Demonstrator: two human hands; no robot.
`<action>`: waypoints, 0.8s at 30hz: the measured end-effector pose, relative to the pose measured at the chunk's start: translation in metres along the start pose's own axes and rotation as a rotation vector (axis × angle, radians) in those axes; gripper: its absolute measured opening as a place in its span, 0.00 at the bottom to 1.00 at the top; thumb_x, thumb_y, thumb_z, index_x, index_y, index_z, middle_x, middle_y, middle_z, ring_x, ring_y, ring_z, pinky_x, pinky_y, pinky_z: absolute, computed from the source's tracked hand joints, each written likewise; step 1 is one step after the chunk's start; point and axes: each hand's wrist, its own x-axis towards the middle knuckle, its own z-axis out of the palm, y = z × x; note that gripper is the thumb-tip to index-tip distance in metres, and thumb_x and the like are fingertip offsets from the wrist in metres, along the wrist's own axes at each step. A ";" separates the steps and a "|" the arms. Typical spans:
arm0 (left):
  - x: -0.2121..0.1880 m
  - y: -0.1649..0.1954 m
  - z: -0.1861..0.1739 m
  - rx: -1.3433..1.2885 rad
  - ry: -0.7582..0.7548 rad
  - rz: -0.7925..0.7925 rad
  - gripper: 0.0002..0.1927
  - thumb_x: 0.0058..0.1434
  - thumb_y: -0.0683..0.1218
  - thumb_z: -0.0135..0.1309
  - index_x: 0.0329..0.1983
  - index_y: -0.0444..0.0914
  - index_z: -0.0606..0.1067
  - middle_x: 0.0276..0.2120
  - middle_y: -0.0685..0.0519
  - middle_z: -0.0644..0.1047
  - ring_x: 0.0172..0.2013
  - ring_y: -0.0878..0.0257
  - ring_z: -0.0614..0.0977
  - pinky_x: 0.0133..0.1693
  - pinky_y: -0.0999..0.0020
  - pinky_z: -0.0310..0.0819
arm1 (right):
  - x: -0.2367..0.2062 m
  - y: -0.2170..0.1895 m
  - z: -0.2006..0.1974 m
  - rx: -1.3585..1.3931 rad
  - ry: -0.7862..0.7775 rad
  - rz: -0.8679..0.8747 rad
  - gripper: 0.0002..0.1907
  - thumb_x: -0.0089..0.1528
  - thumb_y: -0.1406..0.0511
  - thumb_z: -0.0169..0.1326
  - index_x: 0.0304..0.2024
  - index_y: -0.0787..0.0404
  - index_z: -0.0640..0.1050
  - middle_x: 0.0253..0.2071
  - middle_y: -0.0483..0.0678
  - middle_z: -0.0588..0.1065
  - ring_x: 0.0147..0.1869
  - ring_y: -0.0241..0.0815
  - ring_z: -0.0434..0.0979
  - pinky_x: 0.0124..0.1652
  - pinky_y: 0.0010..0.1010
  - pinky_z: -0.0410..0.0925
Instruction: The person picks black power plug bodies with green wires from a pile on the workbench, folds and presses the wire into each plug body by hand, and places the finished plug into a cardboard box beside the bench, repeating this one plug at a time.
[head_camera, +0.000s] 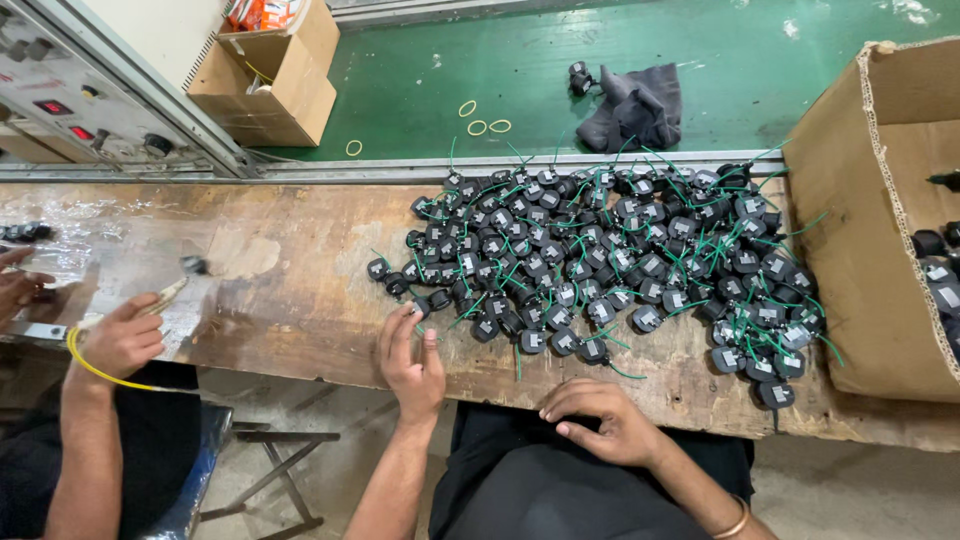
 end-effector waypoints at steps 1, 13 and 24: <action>0.002 0.006 0.001 0.020 -0.029 0.047 0.14 0.64 0.40 0.56 0.53 0.36 0.77 0.58 0.50 0.77 0.63 0.50 0.75 0.66 0.55 0.66 | -0.002 0.000 -0.002 0.017 0.010 -0.007 0.04 0.61 0.71 0.60 0.39 0.65 0.81 0.42 0.53 0.83 0.51 0.51 0.85 0.51 0.40 0.75; 0.068 0.065 0.059 0.264 -0.333 0.085 0.06 0.51 0.44 0.67 0.33 0.43 0.83 0.45 0.54 0.80 0.56 0.53 0.73 0.59 0.51 0.60 | -0.005 0.006 -0.004 0.104 0.015 0.050 0.06 0.61 0.70 0.59 0.40 0.66 0.81 0.44 0.54 0.82 0.51 0.50 0.84 0.52 0.39 0.74; 0.025 0.095 0.030 -0.506 -0.336 0.244 0.12 0.58 0.32 0.59 0.42 0.39 0.80 0.39 0.52 0.85 0.39 0.59 0.87 0.44 0.64 0.82 | -0.020 0.035 0.015 0.582 0.328 0.309 0.33 0.59 0.74 0.58 0.66 0.58 0.64 0.53 0.50 0.74 0.54 0.42 0.76 0.53 0.35 0.71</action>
